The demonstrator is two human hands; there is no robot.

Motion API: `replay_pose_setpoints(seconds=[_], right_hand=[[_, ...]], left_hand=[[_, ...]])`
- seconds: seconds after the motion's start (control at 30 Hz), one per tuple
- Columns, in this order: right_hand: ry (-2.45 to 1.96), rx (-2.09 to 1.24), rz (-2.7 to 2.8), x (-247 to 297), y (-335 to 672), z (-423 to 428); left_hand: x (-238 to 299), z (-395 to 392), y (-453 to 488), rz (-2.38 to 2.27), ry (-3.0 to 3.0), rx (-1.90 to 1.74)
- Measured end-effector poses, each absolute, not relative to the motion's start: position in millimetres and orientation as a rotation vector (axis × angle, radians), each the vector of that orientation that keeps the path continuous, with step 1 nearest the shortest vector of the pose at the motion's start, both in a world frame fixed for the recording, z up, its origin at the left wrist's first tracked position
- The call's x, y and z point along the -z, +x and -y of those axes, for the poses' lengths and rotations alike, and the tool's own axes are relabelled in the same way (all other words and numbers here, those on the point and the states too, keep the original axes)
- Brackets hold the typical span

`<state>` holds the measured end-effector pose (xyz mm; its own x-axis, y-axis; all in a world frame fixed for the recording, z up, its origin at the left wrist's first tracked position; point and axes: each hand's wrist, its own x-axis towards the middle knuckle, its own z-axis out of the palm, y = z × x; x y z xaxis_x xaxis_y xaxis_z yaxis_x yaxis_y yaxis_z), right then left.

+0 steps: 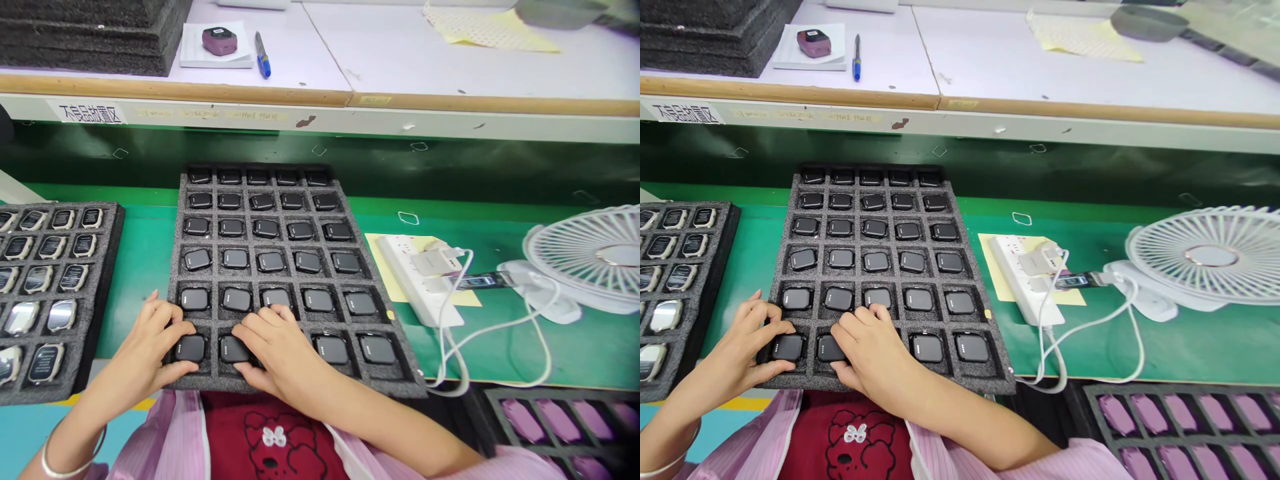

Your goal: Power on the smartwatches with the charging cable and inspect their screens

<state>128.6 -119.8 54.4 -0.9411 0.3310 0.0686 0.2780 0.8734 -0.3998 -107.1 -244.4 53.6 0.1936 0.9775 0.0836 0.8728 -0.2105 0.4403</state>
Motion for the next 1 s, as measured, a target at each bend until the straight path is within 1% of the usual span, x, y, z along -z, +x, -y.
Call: replay_pose_setpoints(seconds=[0.7, 1.0], right_hand=[[-0.475, -0.555, 2.932, -55.1, 126.8, 118.9], [-0.507, -0.553, 3.003, -55.6, 124.2, 119.2]], left_hand=[[-51.1, 244.3, -109.5, -1.762, 2.195, -0.520], [-55.7, 244.0, -108.4, -1.808, 2.177, -0.405]])
